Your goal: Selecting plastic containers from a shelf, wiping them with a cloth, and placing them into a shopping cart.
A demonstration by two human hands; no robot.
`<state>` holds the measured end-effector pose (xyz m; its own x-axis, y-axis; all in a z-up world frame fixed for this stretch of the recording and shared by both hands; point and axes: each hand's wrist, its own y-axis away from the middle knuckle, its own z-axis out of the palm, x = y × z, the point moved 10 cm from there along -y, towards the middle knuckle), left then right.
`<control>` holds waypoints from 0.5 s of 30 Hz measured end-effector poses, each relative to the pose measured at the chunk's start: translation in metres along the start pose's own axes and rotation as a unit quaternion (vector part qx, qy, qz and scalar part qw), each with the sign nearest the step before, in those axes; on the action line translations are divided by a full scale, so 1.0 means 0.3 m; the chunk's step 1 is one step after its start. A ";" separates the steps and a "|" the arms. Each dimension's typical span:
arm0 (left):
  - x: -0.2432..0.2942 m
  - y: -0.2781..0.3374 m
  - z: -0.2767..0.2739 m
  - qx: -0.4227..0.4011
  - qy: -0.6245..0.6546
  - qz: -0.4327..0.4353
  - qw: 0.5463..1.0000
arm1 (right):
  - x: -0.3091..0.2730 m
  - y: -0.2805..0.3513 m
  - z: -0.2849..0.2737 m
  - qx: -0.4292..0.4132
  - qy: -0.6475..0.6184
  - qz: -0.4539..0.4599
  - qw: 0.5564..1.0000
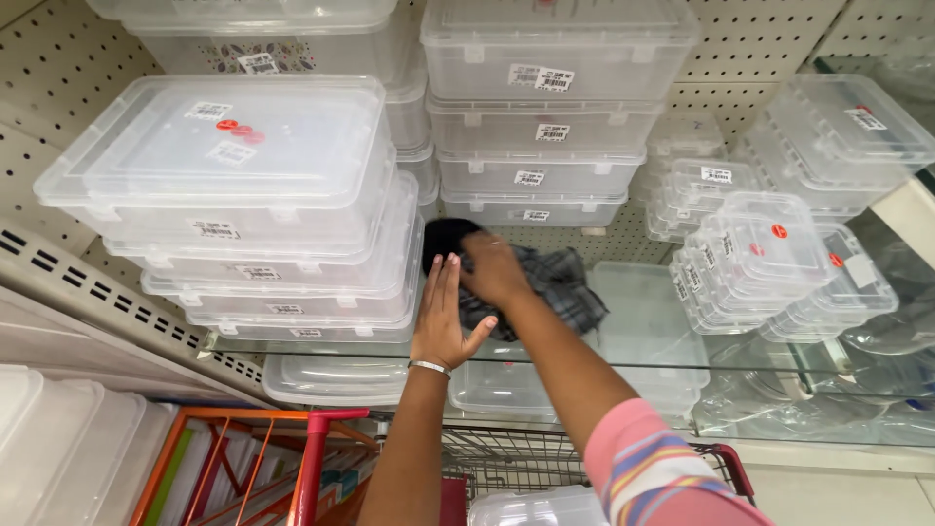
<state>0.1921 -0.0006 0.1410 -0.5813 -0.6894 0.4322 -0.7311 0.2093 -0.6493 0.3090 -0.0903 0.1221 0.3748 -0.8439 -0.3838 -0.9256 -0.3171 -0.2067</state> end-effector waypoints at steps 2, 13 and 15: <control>0.002 -0.004 -0.012 0.008 -0.005 0.003 1.000 | -0.028 -0.043 0.133 0.015 0.014 -0.079 0.997; 0.010 0.003 -0.011 0.020 -0.038 0.003 0.999 | -0.017 0.258 -0.001 0.009 -0.086 -0.206 0.975; -0.008 -0.003 0.002 -0.001 -0.048 -0.026 0.998 | 0.169 0.219 -0.076 0.018 0.016 -0.040 0.999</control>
<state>0.1943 0.0004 0.1402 -0.5051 -0.7632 0.4030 -0.7605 0.1729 -0.6259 0.2659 -0.1640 0.1096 0.4460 -0.8294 -0.3363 -0.8897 -0.3698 -0.2678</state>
